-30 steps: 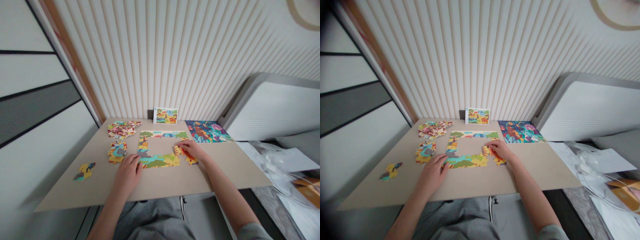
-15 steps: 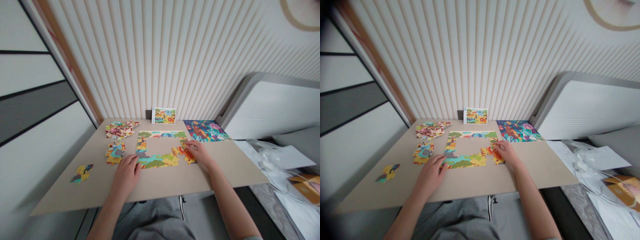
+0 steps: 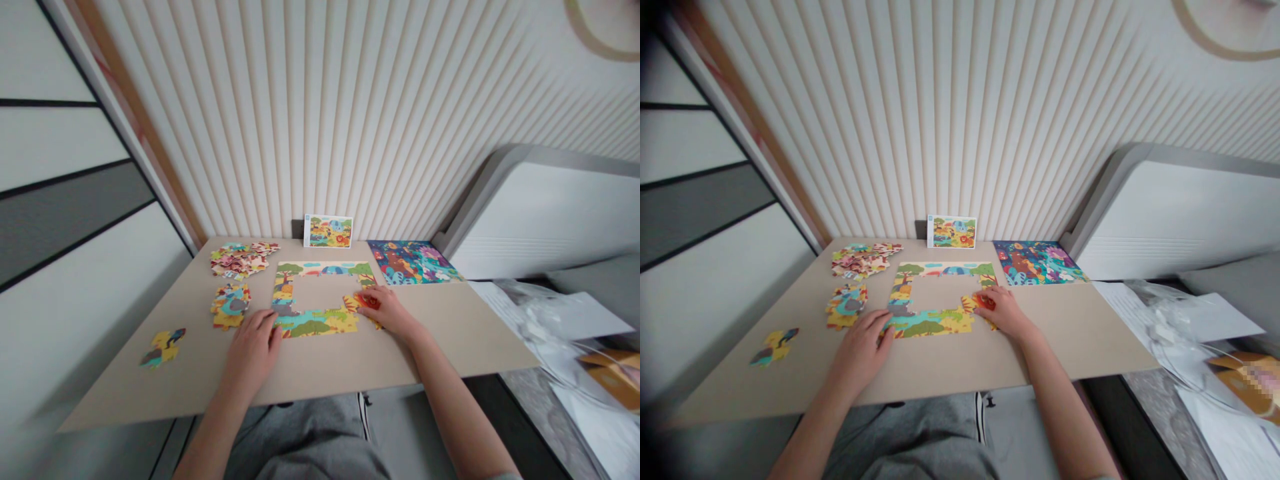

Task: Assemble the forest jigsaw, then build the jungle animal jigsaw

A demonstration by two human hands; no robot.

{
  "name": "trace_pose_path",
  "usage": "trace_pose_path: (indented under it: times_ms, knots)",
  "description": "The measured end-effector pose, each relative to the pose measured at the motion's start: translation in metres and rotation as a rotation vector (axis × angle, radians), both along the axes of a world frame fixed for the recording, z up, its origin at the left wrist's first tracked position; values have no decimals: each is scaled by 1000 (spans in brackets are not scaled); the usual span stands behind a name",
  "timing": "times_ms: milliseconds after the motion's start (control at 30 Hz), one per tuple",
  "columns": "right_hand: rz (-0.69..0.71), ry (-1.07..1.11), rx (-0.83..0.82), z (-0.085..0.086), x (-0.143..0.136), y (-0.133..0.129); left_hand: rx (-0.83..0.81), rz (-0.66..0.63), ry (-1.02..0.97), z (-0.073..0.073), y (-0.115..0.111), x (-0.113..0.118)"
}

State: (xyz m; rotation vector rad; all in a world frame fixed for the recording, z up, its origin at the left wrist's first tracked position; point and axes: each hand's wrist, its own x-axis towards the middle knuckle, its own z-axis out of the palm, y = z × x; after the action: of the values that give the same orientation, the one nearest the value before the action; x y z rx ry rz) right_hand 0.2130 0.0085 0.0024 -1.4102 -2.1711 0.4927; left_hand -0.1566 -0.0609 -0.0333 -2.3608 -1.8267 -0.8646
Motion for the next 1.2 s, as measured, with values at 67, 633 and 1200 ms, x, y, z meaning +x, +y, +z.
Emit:
trace_pose_path:
  times_ms: [67,633,1200]
  knots:
    - [-1,26,4,1,0,0,-1,-1,0,0,0,0]
    - [-130,-54,51,-13,13,16,-15,5,-9,3,-2,1]
    - [-243,755,-276,-5,18,16,22,1,-15,3,-2,1]
